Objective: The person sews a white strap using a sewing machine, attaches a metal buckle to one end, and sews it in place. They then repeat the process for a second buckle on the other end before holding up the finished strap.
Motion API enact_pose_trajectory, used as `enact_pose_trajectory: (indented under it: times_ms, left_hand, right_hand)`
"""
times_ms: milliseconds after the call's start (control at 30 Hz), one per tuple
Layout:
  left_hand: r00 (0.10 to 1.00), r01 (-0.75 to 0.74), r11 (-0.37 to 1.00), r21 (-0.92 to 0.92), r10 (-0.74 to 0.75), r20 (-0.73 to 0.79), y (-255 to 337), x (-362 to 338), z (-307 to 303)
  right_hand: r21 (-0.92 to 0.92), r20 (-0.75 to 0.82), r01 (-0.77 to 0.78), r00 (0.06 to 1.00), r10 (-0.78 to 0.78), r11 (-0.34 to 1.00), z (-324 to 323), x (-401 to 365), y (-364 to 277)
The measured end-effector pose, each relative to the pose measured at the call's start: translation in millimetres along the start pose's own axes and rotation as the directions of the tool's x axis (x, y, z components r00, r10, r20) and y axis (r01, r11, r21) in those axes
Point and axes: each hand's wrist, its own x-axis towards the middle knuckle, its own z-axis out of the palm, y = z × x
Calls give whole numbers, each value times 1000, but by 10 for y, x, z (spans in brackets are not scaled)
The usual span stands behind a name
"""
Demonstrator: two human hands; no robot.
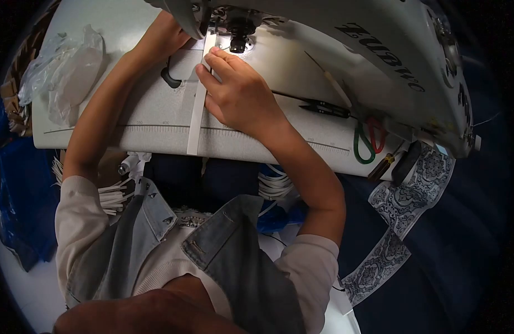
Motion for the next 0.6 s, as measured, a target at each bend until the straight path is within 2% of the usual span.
enact_pose_trajectory:
  times_ms: [200, 400, 500, 567, 600]
  left_hand:
    - [998, -66, 998, 13, 66, 9, 89, 28, -49]
    - [992, -123, 992, 12, 122, 23, 1, -100, -111]
    - [988, -153, 988, 32, 152, 31, 25, -263, -235]
    - [984, -174, 984, 32, 173, 36, 76, -362, -275]
    - [982, -184, 982, 32, 183, 36, 174, -368, -271]
  right_hand:
    - [-5, 9, -16, 1000, 16, 1000, -2, 5, 1]
    - [110, 0, -15, 1000, 15, 994, -79, -57, 74]
    - [203, 16, 32, 999, -36, 979, -157, -81, 132]
    - [254, 118, 79, 987, -112, 964, -198, -88, 116]
    - [255, 121, 77, 986, -111, 964, -190, -98, 114]
